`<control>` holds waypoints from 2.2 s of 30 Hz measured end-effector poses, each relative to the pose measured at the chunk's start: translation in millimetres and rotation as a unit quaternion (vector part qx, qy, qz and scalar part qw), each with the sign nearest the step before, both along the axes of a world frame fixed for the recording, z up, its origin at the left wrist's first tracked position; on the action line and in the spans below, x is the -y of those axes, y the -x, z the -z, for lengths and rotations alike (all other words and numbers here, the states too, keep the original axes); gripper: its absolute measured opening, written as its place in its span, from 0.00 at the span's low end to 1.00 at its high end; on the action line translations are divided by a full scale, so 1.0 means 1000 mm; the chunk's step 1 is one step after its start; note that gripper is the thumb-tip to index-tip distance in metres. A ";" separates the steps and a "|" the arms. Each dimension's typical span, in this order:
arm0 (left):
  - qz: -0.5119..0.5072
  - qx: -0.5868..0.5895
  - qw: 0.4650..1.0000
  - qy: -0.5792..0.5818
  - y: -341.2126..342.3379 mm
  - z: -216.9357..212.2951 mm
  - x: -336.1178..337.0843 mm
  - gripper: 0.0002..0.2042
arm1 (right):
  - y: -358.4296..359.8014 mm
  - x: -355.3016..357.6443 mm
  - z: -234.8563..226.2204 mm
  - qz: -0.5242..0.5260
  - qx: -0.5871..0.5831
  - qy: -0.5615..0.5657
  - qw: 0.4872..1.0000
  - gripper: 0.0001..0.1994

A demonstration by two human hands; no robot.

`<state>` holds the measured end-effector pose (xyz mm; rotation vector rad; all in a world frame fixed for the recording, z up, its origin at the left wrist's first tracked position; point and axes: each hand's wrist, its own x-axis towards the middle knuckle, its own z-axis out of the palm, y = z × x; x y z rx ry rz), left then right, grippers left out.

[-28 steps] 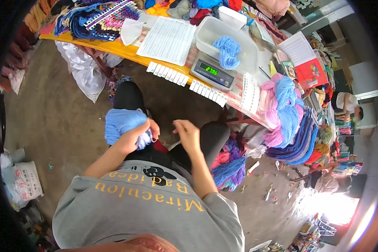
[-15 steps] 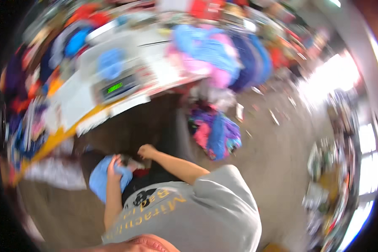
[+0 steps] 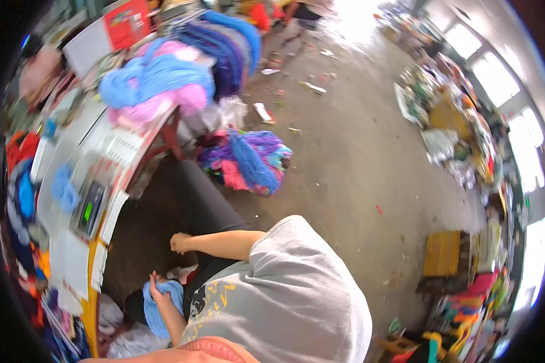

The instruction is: Weighing bundles of yarn on a digital scale and attaching identification tags.

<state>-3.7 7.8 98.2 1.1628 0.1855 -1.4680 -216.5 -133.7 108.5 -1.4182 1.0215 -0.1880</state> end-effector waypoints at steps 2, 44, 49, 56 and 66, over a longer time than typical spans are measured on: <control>0.044 0.017 0.999 0.004 -0.005 0.005 0.005 0.11 | 0.004 -0.008 -0.011 -0.030 -0.026 0.077 0.996 0.08; 0.388 0.497 0.743 0.223 0.065 -0.084 0.007 0.38 | -0.001 -0.039 -0.028 -0.165 -0.131 0.202 0.957 0.08; 0.305 0.354 0.873 0.139 0.092 -0.131 0.003 0.35 | 0.002 -0.041 -0.035 -0.166 -0.106 0.200 0.960 0.09; 0.052 0.063 0.997 0.014 0.004 0.037 0.025 0.11 | 0.009 -0.018 -0.015 -0.187 -0.134 0.177 0.957 0.12; -0.039 0.057 0.997 -0.022 0.009 -0.003 0.001 0.12 | 0.013 -0.008 0.005 -0.188 -0.140 0.142 0.962 0.10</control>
